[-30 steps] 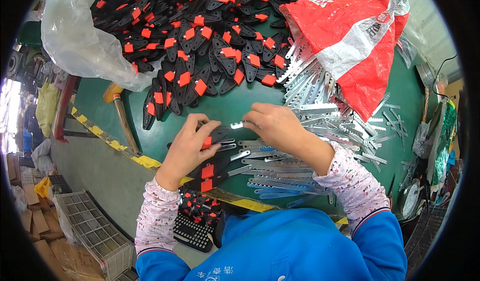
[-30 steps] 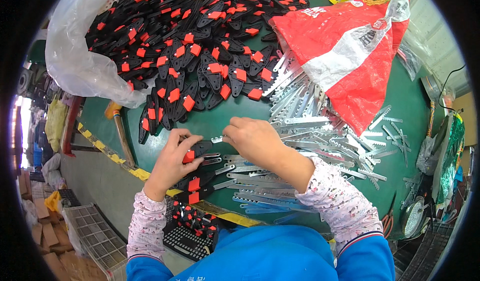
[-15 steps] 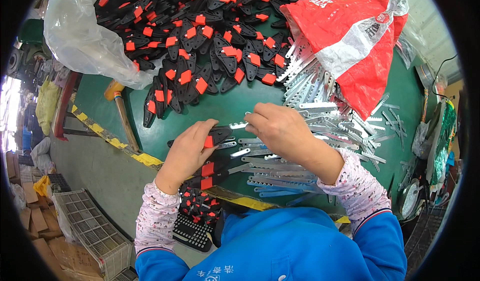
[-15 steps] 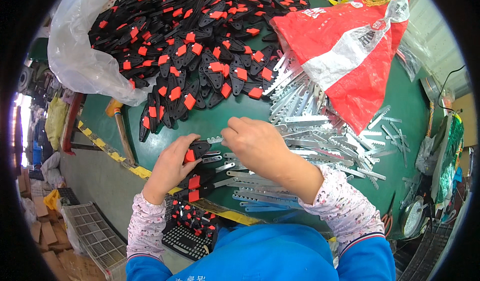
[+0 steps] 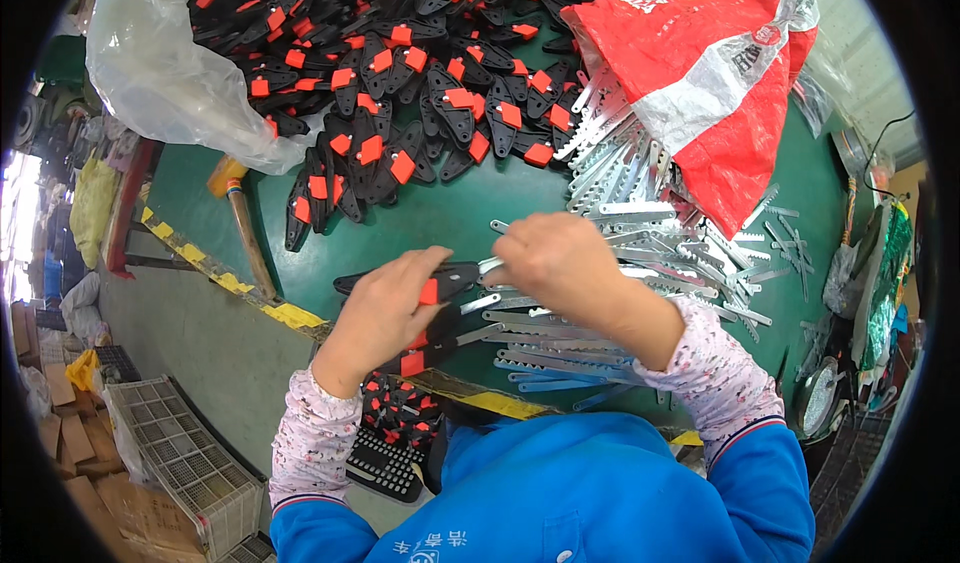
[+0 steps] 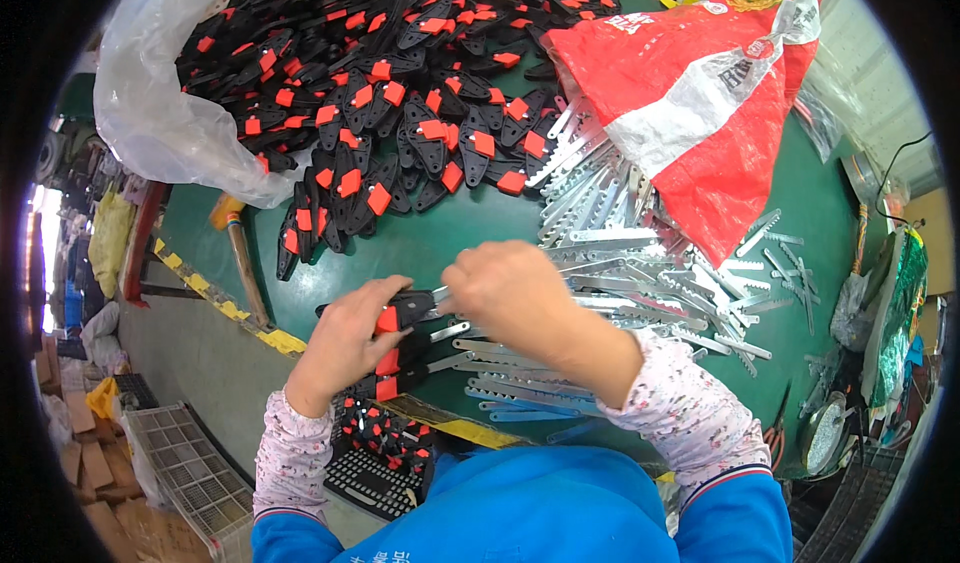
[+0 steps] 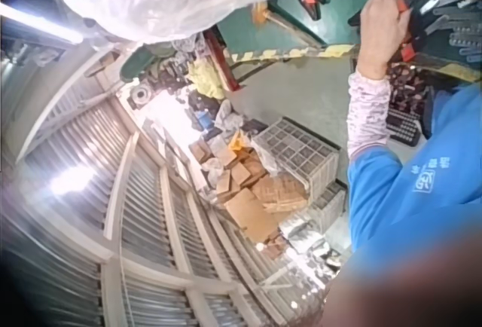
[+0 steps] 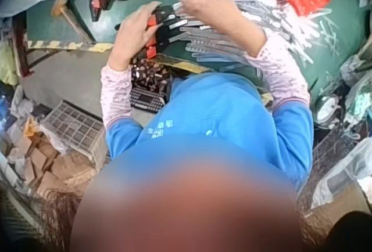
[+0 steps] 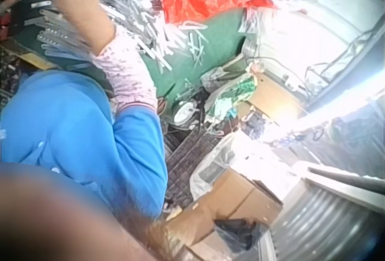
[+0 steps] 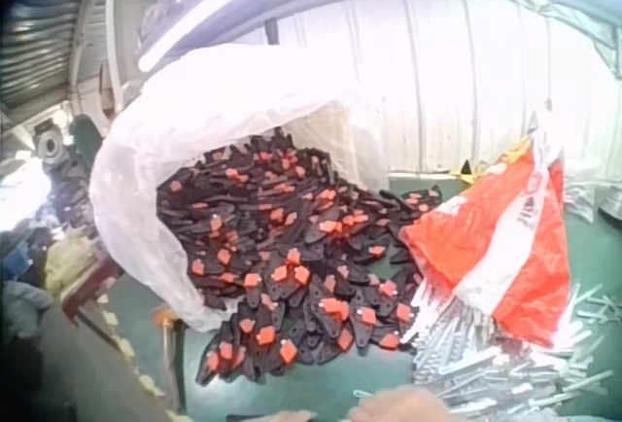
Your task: The person repeatedly picks a black plastic clip with a red insert and a serrated metal blade from piles on a green worktable, inserts the blade into the clip, and places the assembled unit into a black basket. The person continues this one-at-a-time assembly throughout the clip.
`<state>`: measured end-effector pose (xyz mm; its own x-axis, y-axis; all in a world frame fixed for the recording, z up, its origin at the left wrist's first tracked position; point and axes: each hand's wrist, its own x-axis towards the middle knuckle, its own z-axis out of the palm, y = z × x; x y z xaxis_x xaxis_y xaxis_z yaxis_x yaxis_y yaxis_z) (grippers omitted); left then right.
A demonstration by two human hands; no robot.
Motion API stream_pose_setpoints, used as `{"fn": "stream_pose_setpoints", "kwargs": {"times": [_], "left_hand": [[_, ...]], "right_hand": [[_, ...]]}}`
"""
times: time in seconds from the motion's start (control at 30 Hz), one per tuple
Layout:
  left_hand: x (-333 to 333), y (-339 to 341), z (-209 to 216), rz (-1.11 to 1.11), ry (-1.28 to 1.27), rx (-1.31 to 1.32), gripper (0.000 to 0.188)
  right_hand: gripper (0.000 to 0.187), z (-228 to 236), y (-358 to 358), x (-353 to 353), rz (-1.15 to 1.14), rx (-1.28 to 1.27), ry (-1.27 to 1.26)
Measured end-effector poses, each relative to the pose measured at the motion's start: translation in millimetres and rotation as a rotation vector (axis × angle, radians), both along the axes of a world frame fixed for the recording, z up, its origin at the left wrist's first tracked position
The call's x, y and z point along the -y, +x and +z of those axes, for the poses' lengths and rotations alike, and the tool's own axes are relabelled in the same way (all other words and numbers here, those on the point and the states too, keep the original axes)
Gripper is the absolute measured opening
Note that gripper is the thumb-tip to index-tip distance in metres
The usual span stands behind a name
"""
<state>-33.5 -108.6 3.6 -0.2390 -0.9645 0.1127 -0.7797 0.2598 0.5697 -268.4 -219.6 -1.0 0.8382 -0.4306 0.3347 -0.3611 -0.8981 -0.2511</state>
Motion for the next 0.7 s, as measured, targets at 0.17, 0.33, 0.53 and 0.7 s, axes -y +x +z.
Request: {"fn": "stream_pose_setpoints", "kwargs": {"times": [0.17,0.33,0.53,0.7], "left_hand": [[-0.3,-4.9,7.6,-0.03,0.063,0.065,0.07],[-8.1,-9.5,-6.0,-0.008,0.008,0.245,0.102],[-55.7,2.8,-28.0,0.069,0.146,0.41,0.091],[-108.0,22.8,-1.5,0.137,0.449,0.516,0.072]], "right_hand": [[0.047,4.8,9.6,-11.0,0.094,0.116,0.286],[0.053,-9.5,7.8,-9.8,0.151,0.123,0.465],[0.038,-28.9,-11.2,15.3,-0.224,-0.212,0.214],[0.035,-31.7,-19.1,10.9,-0.173,-0.269,0.16]]}}
